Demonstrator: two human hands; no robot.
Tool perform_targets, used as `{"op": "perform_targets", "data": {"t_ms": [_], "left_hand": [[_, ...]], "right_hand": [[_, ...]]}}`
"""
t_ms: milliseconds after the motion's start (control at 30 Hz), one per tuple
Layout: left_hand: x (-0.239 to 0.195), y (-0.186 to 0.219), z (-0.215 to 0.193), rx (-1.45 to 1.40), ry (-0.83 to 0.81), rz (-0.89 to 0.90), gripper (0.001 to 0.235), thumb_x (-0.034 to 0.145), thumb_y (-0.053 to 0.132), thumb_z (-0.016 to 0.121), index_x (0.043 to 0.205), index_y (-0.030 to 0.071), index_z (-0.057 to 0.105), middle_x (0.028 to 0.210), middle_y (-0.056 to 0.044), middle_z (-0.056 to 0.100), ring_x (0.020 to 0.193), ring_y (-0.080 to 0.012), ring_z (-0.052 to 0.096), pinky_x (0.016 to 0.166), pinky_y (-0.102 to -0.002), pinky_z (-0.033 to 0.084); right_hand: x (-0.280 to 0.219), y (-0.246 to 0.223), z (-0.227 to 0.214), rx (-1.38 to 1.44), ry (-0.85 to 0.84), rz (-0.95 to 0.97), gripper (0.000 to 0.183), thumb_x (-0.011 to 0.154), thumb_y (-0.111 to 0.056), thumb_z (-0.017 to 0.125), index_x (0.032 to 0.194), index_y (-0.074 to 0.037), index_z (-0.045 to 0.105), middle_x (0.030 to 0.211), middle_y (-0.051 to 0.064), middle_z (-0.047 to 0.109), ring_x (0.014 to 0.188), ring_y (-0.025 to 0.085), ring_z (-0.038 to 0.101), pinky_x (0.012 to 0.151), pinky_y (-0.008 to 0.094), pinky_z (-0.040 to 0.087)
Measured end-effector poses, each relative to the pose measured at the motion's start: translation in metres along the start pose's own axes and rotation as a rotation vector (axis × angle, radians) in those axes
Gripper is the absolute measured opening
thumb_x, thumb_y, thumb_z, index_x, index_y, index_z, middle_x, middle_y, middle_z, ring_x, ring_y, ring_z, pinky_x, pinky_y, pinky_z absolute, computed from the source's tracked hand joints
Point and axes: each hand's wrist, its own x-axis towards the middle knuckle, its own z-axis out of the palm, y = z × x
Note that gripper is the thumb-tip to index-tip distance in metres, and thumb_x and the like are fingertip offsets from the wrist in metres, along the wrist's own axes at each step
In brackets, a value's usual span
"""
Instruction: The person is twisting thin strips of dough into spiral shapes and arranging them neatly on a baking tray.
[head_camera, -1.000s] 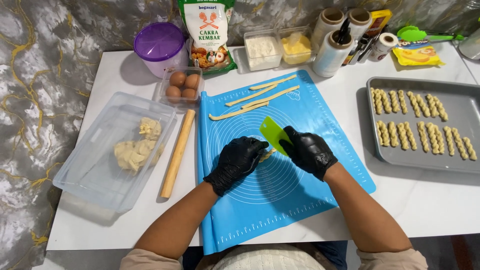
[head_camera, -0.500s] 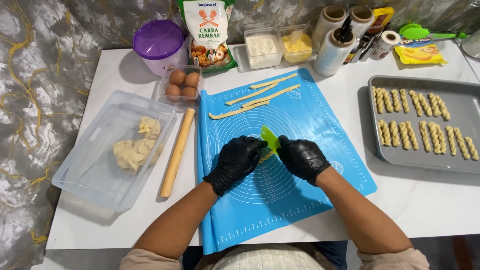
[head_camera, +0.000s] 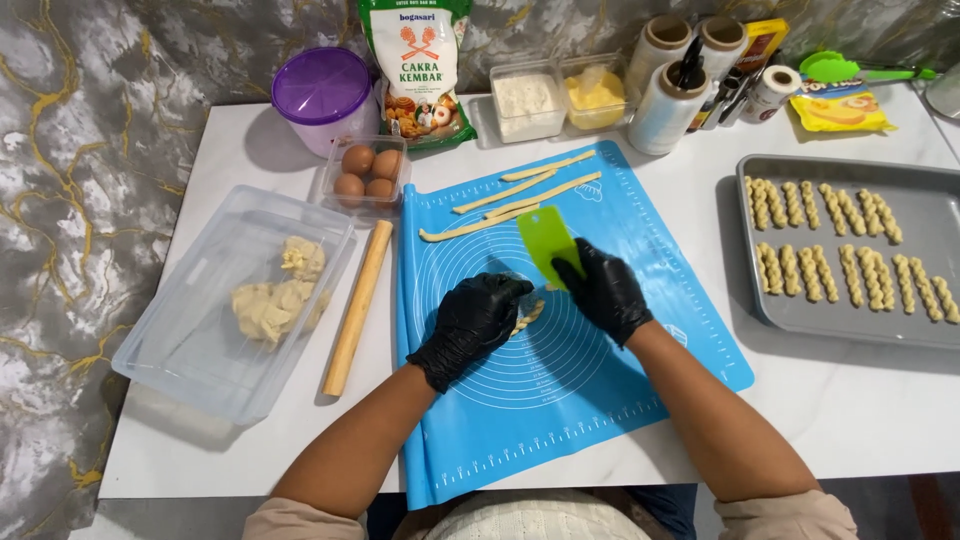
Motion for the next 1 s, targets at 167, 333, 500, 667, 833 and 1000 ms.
{"op": "perform_targets", "data": {"t_ms": [167,333,500,667,833,1000], "left_hand": [[0.003,0.001,0.003,0.0,-0.009,-0.021,0.045,0.097,0.029,0.055,0.141,0.037,0.06,0.107,-0.004,0.069,0.1,-0.0297,0.069,0.085,-0.048,0.059],[0.013,0.015,-0.017,-0.076,-0.018,-0.034,0.046,0.1,0.027,0.053,0.145,0.038,0.056,0.114,-0.004,0.071,0.104,-0.0314,0.068,0.086,-0.049,0.059],[0.024,0.016,-0.026,-0.1,-0.107,0.056,0.047,0.103,0.018,0.05,0.147,0.034,0.057,0.128,-0.009,0.07,0.112,-0.0379,0.068,0.09,-0.051,0.06],[0.05,0.022,-0.015,-0.03,-0.177,0.134,0.051,0.102,0.016,0.051,0.144,0.045,0.055,0.138,0.0,0.065,0.121,-0.0308,0.067,0.097,-0.049,0.058],[0.065,0.043,-0.019,-0.267,-0.3,-0.185,0.029,0.102,0.046,0.048,0.114,0.036,0.071,0.113,0.001,0.071,0.111,-0.0272,0.07,0.101,-0.043,0.054],[0.057,0.014,-0.01,-0.085,-0.198,0.003,0.014,0.102,0.036,0.053,0.111,0.036,0.064,0.106,0.007,0.068,0.107,-0.0225,0.07,0.094,-0.042,0.058]], "right_hand": [[0.017,0.03,-0.053,0.199,0.141,-0.026,0.049,0.098,-0.026,0.071,0.137,0.0,0.056,0.103,0.022,0.073,0.095,0.042,0.071,0.083,0.053,0.057],[0.016,0.026,-0.087,0.272,-0.066,0.324,0.062,0.094,-0.025,0.074,0.15,-0.01,0.052,0.122,0.025,0.069,0.116,0.044,0.065,0.104,0.059,0.048],[0.019,0.034,-0.079,-0.166,-0.131,0.339,0.075,0.095,-0.035,0.071,0.159,-0.011,0.041,0.132,0.021,0.066,0.13,0.044,0.056,0.109,0.062,0.044],[0.024,0.049,-0.065,-0.338,-0.034,0.181,0.078,0.092,-0.039,0.07,0.161,-0.018,0.04,0.142,0.019,0.056,0.132,0.045,0.052,0.106,0.061,0.046],[0.017,0.032,-0.068,-0.255,0.06,0.095,0.056,0.097,-0.034,0.068,0.15,-0.02,0.056,0.128,0.013,0.064,0.117,0.036,0.066,0.095,0.054,0.056],[0.01,0.015,-0.073,-0.172,0.099,0.105,0.045,0.1,-0.025,0.068,0.144,-0.017,0.062,0.124,0.013,0.067,0.112,0.034,0.069,0.095,0.055,0.056]]}}
